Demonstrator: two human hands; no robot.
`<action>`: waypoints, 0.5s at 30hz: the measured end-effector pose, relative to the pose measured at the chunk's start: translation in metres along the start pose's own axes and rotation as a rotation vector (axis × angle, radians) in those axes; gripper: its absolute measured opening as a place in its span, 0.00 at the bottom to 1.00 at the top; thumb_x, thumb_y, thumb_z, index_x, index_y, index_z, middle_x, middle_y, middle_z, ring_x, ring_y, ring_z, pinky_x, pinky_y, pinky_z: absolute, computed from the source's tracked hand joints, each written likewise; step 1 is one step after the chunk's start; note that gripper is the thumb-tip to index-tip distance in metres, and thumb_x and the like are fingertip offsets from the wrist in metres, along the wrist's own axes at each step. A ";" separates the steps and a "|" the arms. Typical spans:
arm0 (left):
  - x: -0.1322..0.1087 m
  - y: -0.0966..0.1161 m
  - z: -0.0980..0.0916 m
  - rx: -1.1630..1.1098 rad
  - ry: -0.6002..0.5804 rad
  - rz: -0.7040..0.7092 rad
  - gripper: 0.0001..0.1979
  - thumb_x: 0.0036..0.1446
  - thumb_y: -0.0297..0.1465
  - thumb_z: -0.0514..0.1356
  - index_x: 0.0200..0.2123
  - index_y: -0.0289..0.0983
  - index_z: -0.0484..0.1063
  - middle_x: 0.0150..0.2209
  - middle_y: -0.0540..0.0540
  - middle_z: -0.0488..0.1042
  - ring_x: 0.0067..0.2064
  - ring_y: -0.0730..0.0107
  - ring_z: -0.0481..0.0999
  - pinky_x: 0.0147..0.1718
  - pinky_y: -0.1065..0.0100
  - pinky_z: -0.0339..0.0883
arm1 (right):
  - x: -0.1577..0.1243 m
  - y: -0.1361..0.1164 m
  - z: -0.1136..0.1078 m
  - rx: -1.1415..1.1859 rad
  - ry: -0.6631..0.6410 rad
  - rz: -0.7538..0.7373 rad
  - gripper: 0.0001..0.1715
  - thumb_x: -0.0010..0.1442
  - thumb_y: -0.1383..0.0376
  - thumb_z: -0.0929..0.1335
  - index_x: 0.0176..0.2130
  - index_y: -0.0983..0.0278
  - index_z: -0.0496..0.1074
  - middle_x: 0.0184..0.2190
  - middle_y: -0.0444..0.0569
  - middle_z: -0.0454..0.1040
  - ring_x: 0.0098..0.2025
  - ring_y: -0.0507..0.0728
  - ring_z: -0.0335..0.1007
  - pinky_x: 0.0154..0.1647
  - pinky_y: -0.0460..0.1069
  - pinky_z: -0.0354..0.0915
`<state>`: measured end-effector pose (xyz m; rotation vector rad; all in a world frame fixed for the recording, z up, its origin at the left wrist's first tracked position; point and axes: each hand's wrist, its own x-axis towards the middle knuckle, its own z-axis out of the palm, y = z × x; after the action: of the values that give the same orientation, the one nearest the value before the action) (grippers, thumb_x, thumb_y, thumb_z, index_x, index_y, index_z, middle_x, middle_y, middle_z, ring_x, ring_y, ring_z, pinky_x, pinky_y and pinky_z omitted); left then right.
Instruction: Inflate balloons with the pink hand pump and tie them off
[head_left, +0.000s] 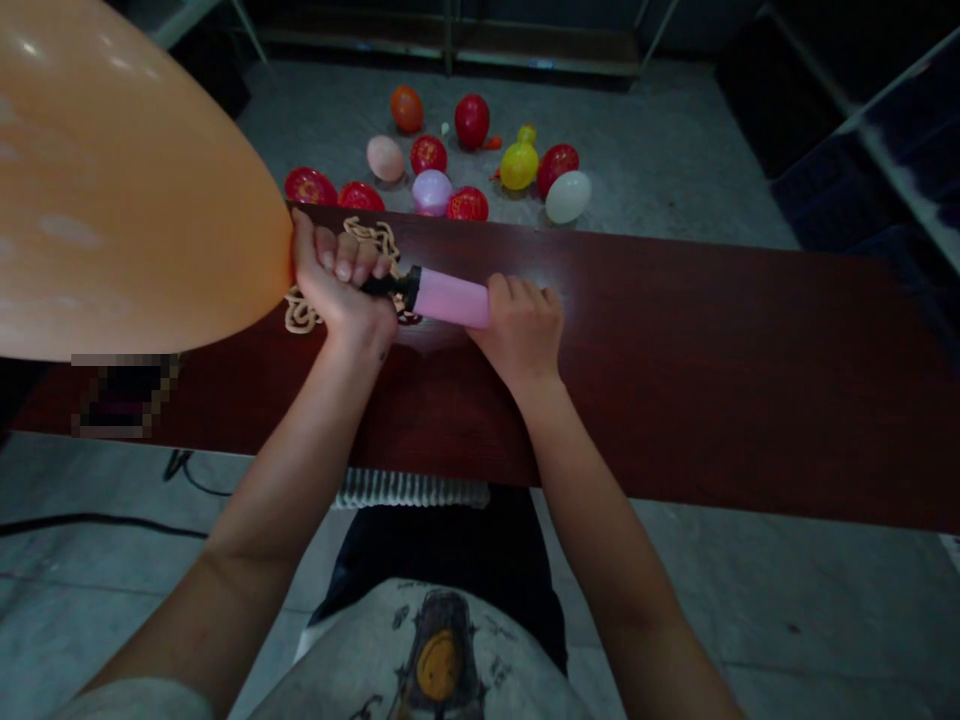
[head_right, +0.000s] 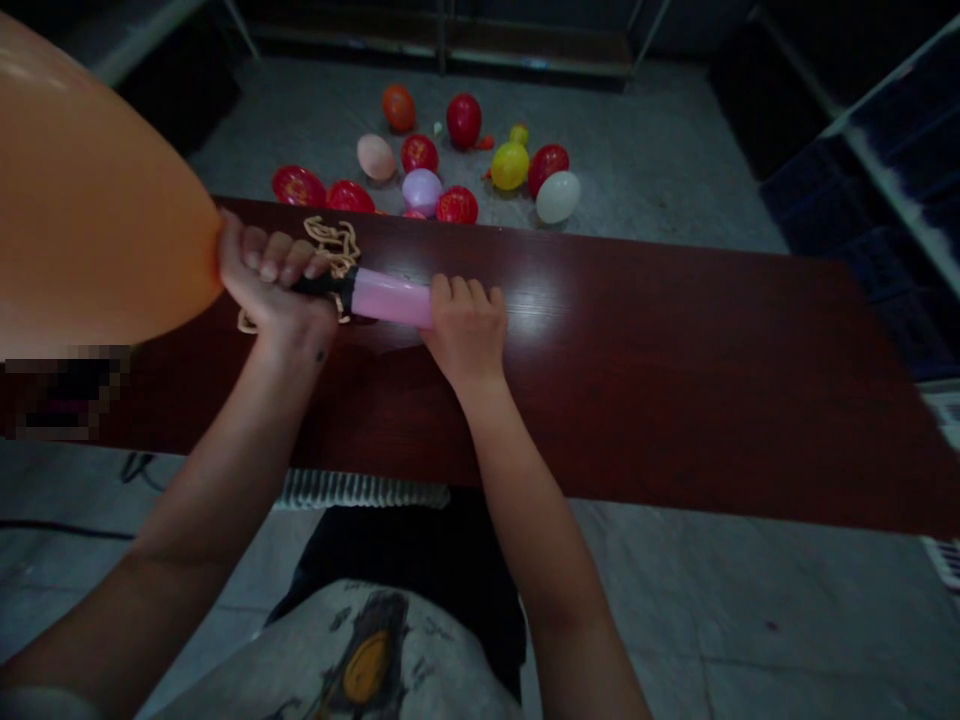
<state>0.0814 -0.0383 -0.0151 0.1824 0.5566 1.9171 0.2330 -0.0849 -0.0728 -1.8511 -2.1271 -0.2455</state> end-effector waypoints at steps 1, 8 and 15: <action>0.002 0.003 -0.001 -0.011 0.005 -0.005 0.28 0.76 0.37 0.48 0.21 0.39 0.43 0.16 0.59 0.40 0.16 0.80 0.40 0.19 0.71 0.39 | 0.001 -0.001 -0.001 0.001 0.009 -0.005 0.12 0.65 0.63 0.64 0.46 0.65 0.71 0.43 0.58 0.76 0.46 0.65 0.69 0.47 0.56 0.58; 0.020 0.020 -0.011 -0.062 0.051 0.019 0.26 0.76 0.35 0.47 0.23 0.38 0.45 0.15 0.58 0.44 0.16 0.79 0.44 0.20 0.69 0.41 | 0.006 0.000 0.002 -0.024 0.064 -0.021 0.14 0.65 0.64 0.63 0.48 0.63 0.71 0.43 0.57 0.76 0.47 0.65 0.67 0.48 0.57 0.59; 0.023 0.040 -0.013 -0.133 0.084 0.035 0.27 0.76 0.36 0.47 0.22 0.38 0.45 0.15 0.58 0.44 0.16 0.78 0.43 0.20 0.68 0.41 | 0.005 0.030 0.003 -0.135 0.099 0.105 0.17 0.64 0.63 0.65 0.52 0.64 0.70 0.46 0.57 0.75 0.49 0.66 0.67 0.50 0.59 0.59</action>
<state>0.0342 -0.0339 -0.0108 0.0267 0.4827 1.9956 0.2619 -0.0751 -0.0757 -1.9751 -1.9844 -0.4561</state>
